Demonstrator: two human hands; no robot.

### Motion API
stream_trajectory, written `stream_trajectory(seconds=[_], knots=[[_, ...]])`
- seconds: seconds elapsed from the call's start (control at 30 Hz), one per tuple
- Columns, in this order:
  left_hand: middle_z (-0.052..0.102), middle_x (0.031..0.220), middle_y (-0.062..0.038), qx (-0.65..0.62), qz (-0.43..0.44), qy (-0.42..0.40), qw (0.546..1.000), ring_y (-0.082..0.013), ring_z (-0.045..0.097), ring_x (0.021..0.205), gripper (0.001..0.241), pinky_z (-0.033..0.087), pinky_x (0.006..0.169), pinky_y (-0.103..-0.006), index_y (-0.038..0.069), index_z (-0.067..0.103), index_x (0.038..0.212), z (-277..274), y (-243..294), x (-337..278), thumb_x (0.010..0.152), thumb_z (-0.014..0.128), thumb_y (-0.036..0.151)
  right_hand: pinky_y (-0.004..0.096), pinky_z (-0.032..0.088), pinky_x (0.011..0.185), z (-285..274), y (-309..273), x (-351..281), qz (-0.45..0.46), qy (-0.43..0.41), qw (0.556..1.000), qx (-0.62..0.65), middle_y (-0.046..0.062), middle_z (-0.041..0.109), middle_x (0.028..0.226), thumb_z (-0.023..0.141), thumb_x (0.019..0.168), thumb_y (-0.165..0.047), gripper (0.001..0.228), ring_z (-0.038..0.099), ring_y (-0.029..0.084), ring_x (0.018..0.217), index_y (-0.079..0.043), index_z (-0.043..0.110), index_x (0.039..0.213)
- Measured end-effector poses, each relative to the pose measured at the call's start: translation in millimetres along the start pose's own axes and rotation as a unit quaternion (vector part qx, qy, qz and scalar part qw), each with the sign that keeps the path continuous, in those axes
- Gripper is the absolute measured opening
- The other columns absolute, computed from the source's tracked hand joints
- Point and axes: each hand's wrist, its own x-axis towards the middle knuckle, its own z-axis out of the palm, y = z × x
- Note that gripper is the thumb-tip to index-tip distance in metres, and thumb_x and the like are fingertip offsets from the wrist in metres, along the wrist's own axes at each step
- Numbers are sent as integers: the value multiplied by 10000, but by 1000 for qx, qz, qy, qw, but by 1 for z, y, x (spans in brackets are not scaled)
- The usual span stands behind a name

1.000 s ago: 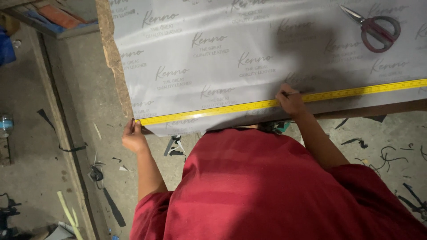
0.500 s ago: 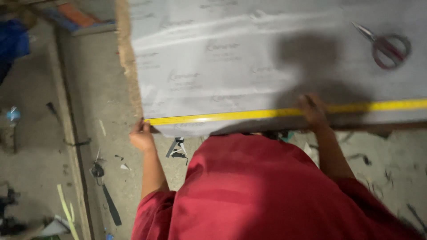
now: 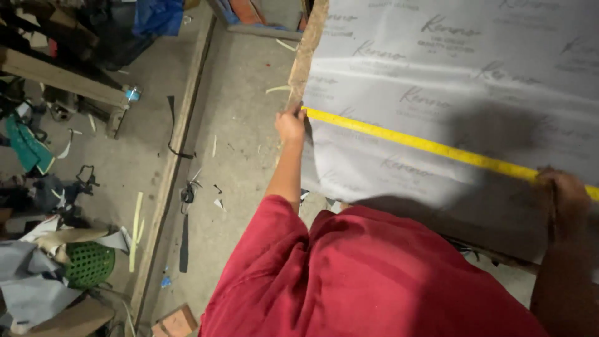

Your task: Measuring, marking, and cutting upholstery material using a ruler, pen, and scissors on a work surface.

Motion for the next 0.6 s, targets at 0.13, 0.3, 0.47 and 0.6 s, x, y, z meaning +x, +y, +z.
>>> stream_trajectory(seconds=[0.13, 0.3, 0.47, 0.6], knots=[[775, 971, -53, 44, -103, -17, 994, -304, 603, 1005, 383, 467, 870, -473, 424, 746, 1222, 5, 14, 6, 843, 785, 390, 379, 459, 1070, -22, -36, 25, -88, 111, 983, 120, 145, 733, 1305, 768, 1077, -182, 226, 658, 314, 1198, -46, 725, 1253], [799, 979, 22, 68, -73, -3, 995, -354, 618, 877, 420, 476, 774, -529, 465, 698, 1273, 18, -3, 6, 856, 714, 410, 396, 479, 1092, -5, -25, 33, -59, 106, 989, 79, 109, 742, 1318, 805, 1025, -228, 299, 674, 310, 1210, -96, 743, 1286], [783, 839, -88, 67, -59, 18, 996, -366, 733, 712, 374, 556, 654, -509, 471, 734, 1240, 29, -18, 9, 876, 663, 422, 378, 417, 853, -71, -129, 31, 216, 92, 923, 304, 44, 570, 970, 568, 1155, -413, 346, 539, 202, 944, -82, 656, 1111], [798, 946, 89, 29, -86, -15, 996, -222, 756, 928, 352, 551, 919, -390, 439, 741, 1187, 25, -8, 10, 864, 808, 318, 451, 507, 922, 0, -76, 56, -113, 337, 902, 245, 262, 712, 982, 801, 1033, 4, 126, 690, 452, 970, 48, 754, 925]])
